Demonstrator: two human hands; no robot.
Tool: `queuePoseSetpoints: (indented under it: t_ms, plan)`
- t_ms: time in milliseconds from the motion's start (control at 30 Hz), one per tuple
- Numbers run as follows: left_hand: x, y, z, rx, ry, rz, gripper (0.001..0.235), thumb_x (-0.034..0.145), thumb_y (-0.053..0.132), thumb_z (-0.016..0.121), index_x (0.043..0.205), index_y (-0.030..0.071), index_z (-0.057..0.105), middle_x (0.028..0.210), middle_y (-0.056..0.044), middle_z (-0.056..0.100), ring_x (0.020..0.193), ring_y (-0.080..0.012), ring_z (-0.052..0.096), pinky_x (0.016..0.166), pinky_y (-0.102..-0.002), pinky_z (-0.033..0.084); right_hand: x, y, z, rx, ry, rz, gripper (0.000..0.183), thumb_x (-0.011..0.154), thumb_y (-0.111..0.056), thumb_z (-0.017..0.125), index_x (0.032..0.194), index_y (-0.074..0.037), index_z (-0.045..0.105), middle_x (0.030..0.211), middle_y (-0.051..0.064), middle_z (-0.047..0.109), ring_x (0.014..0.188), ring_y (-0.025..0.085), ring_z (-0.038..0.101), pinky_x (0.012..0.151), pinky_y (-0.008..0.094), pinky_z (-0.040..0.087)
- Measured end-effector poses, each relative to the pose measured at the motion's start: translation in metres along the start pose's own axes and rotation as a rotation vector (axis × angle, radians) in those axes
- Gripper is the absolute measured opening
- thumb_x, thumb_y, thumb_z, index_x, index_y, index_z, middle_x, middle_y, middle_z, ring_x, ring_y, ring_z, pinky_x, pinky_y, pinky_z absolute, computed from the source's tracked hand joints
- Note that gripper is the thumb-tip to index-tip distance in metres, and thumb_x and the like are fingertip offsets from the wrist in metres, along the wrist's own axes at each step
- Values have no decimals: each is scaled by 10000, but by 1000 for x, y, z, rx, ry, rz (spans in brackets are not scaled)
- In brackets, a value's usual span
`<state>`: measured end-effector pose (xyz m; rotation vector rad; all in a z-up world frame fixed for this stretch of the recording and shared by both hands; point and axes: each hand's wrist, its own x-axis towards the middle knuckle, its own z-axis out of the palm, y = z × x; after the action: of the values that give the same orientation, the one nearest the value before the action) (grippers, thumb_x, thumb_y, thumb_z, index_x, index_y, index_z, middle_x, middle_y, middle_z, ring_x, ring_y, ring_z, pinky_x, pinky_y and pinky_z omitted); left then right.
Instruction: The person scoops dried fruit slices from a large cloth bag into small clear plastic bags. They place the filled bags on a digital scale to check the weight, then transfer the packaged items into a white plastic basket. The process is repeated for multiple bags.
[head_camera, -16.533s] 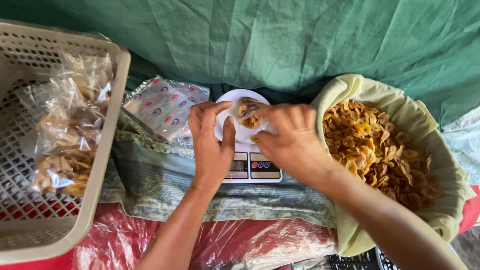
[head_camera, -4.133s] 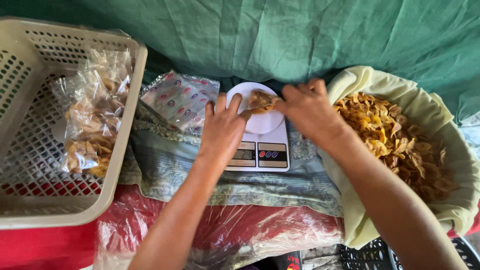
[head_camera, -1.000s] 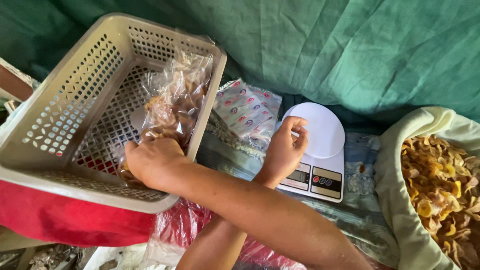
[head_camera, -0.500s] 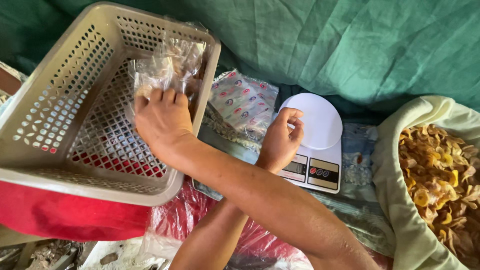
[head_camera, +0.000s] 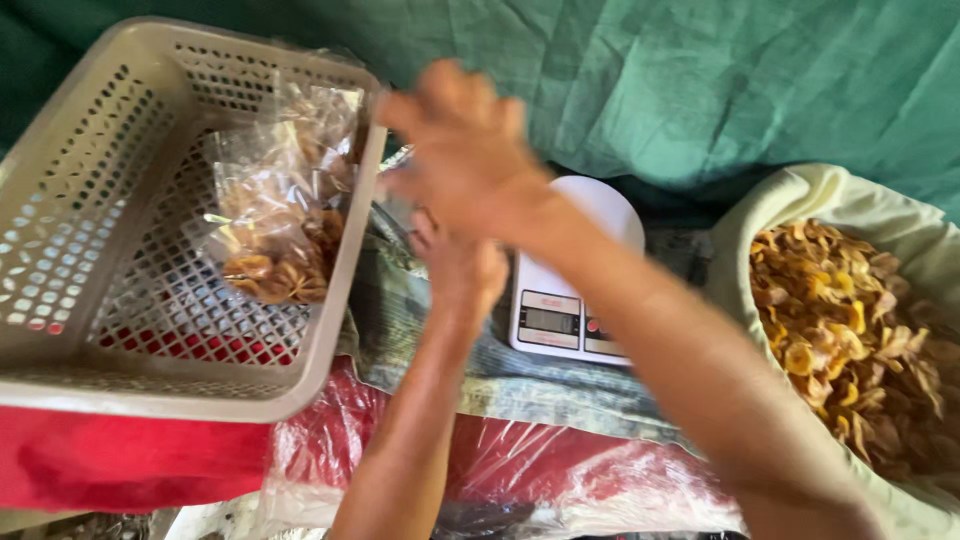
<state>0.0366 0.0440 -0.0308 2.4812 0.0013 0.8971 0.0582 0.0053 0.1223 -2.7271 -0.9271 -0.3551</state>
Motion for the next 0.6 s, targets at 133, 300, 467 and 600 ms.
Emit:
queuePoseSetpoints:
  t_ms: [133,300,467,600]
  plan:
    - [12,-12,-10,79,-100,-70,380,700,168,743,1064,77,687,1169,-229,594,1055,-450,523,863,-558,469,-35,83,-14,14,-160,35,141,871,-287,779,1009,-271,759,1251,108,481,1233,391,415,1026,567,350]
    - [10,-25,2,50,-112,-41,104,897,91,661,977,49,713,1131,-178,641,1081,-424,563,905,-529,497,-66,111,36,17,-331,123,216,829,-278,779,1028,-358,804,1458,69,421,1327,372,347,1043,576,317]
    - [9,-31,9,30,-79,-74,144,875,62,642,1006,46,699,1091,-176,662,1055,-425,596,861,-516,518,-68,96,94,-143,-90,-52,426,817,-212,714,1203,-384,765,1507,117,398,1292,406,368,1019,618,317]
    - [12,-31,9,-2,-91,-144,157,889,76,683,1045,60,679,1079,-172,670,1023,-416,619,846,-502,533,-56,95,122,-263,9,-123,320,880,-229,678,1178,-299,773,1485,91,445,1273,366,402,1004,642,303]
